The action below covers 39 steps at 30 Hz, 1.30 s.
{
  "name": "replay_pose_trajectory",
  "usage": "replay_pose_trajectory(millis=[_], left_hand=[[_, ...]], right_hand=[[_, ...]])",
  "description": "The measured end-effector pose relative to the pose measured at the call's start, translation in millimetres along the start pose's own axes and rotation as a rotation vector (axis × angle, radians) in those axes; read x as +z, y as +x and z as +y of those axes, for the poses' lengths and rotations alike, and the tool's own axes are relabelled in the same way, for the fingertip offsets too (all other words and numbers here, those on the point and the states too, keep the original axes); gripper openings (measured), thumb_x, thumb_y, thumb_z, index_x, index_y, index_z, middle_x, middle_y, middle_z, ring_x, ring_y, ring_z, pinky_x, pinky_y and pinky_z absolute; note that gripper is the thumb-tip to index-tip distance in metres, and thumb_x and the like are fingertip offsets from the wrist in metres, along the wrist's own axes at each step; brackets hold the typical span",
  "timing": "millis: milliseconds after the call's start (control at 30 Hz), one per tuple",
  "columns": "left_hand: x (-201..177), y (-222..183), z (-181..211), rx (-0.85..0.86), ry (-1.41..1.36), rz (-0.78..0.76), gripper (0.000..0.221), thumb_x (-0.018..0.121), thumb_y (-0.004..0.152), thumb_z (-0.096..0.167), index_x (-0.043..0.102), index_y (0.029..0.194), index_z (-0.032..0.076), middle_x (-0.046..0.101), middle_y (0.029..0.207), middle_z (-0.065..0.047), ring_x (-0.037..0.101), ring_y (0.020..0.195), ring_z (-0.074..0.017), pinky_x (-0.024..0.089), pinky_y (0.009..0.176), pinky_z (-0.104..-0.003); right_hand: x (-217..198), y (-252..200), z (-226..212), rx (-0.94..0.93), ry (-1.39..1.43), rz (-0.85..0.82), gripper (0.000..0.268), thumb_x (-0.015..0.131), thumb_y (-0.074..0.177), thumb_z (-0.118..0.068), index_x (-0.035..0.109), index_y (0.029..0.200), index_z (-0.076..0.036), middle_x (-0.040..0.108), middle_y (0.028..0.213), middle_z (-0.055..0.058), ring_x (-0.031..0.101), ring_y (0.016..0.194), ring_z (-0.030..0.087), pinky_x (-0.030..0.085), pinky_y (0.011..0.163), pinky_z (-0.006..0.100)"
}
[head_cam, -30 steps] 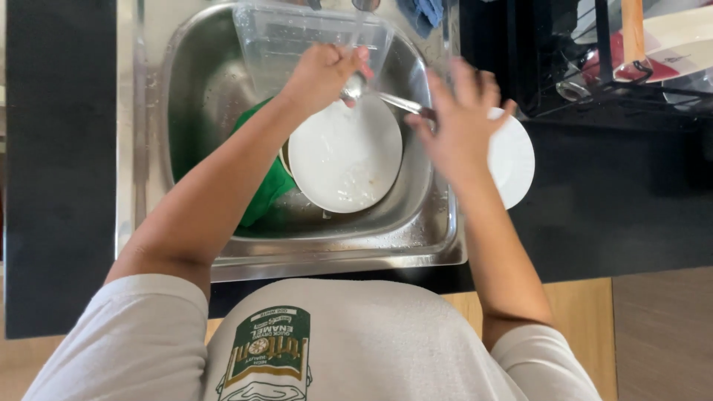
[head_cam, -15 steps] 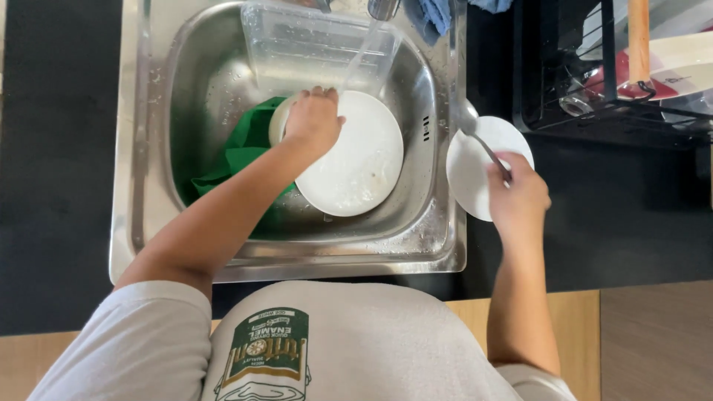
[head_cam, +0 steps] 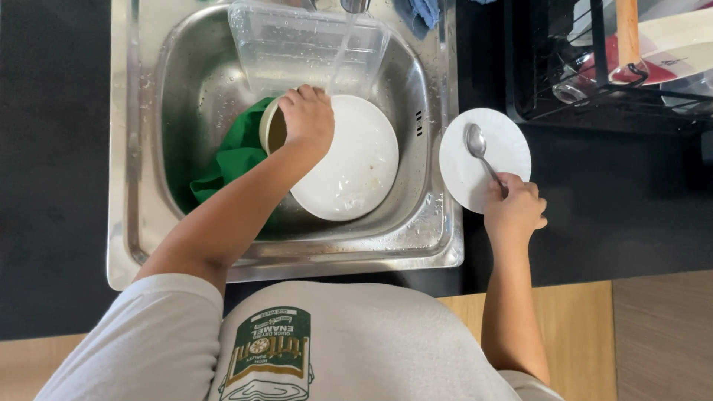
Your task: Washing dishes and cleaning the sink area using a sponge and dish soap
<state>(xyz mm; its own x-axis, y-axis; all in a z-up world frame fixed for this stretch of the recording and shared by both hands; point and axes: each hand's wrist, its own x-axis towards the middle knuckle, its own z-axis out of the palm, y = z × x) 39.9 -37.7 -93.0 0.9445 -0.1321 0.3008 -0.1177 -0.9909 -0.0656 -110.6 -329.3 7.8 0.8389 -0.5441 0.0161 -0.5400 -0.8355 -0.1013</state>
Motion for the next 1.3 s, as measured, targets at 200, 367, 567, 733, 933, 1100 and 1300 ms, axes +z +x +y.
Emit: replay_pose_trajectory(millis=[200, 367, 567, 733, 933, 1100, 1300], left_hand=[[0.1, 4.6, -18.0, 0.098, -0.122, -0.216, 0.020, 0.040, 0.086, 0.012, 0.057, 0.094, 0.004, 0.055, 0.078, -0.014, 0.055, 0.075, -0.0331, 0.036, 0.060, -0.041], [-41.0, -0.5, -24.8, 0.141, -0.210, -0.324, 0.023, 0.032, 0.093, 0.019, 0.048, 0.104, 0.007, 0.064, 0.075, -0.010, 0.065, 0.070, -0.0289, 0.043, 0.061, -0.042], [-67.5, -0.2, -37.8, 0.143, -0.134, -0.114, 0.019, 0.036, 0.096, 0.031, 0.043, 0.094, 0.013, 0.060, 0.072, -0.003, 0.064, 0.056, -0.0230, 0.050, 0.051, -0.039], [-85.4, 12.2, -61.7, -0.018, -0.150, -0.160, 0.029, 0.035, 0.099, 0.040, 0.041, 0.092, 0.012, 0.057, 0.073, -0.002, 0.059, 0.042, -0.0235, 0.038, 0.028, -0.034], [-124.3, 4.4, -88.1, -0.178, -0.893, 0.165, 0.011, 0.043, 0.094, 0.024, 0.043, 0.099, 0.014, 0.055, 0.076, -0.004, 0.053, 0.063, -0.0278, 0.037, 0.050, -0.042], [-121.6, -5.3, -95.2, -0.529, -1.115, 0.179, 0.016, 0.035, 0.094, 0.032, 0.040, 0.096, 0.016, 0.052, 0.063, -0.001, 0.048, 0.054, -0.0187, 0.035, 0.052, -0.037], [-21.4, -27.8, -74.8, -1.096, -1.474, 0.048, 0.028, 0.048, 0.091, 0.035, 0.048, 0.105, 0.010, 0.058, 0.092, -0.011, 0.057, 0.087, -0.0233, 0.046, 0.078, -0.041]], right_hand=[[-4.6, -7.4, -8.7, -0.062, 0.102, 0.076, 0.032, 0.063, 0.085, -0.029, 0.061, 0.112, -0.012, 0.051, 0.099, 0.013, 0.044, 0.098, 0.039, 0.028, 0.081, 0.058], [-21.3, -12.3, -24.9, -0.114, 0.229, 0.153, 0.030, 0.065, 0.086, -0.024, 0.061, 0.112, -0.009, 0.050, 0.102, 0.015, 0.040, 0.103, 0.043, 0.020, 0.085, 0.065], [-35.4, -18.7, -48.6, -0.325, 0.370, 0.241, 0.029, 0.070, 0.083, -0.017, 0.061, 0.110, -0.011, 0.050, 0.100, 0.011, 0.043, 0.098, 0.040, 0.027, 0.084, 0.061], [-31.7, -26.9, -90.1, -0.478, 0.476, 0.255, 0.030, 0.063, 0.080, -0.023, 0.060, 0.109, -0.015, 0.056, 0.104, 0.010, 0.049, 0.095, 0.033, 0.036, 0.085, 0.042], [-18.3, -32.4, -137.1, -0.537, 0.500, 0.056, 0.040, 0.055, 0.084, -0.035, 0.052, 0.119, -0.017, 0.052, 0.102, 0.008, 0.048, 0.093, 0.031, 0.033, 0.086, 0.041], [-19.1, -18.8, -168.2, -0.225, 0.610, -0.434, 0.072, 0.043, 0.083, -0.047, 0.021, 0.139, -0.008, 0.051, 0.120, 0.012, 0.053, 0.106, 0.028, 0.039, 0.089, 0.036], [-28.6, -14.9, -182.0, -0.126, 1.231, -0.560, 0.053, 0.056, 0.088, -0.029, 0.033, 0.127, -0.002, 0.057, 0.084, 0.025, 0.063, 0.051, 0.038, 0.058, 0.038, 0.039]])
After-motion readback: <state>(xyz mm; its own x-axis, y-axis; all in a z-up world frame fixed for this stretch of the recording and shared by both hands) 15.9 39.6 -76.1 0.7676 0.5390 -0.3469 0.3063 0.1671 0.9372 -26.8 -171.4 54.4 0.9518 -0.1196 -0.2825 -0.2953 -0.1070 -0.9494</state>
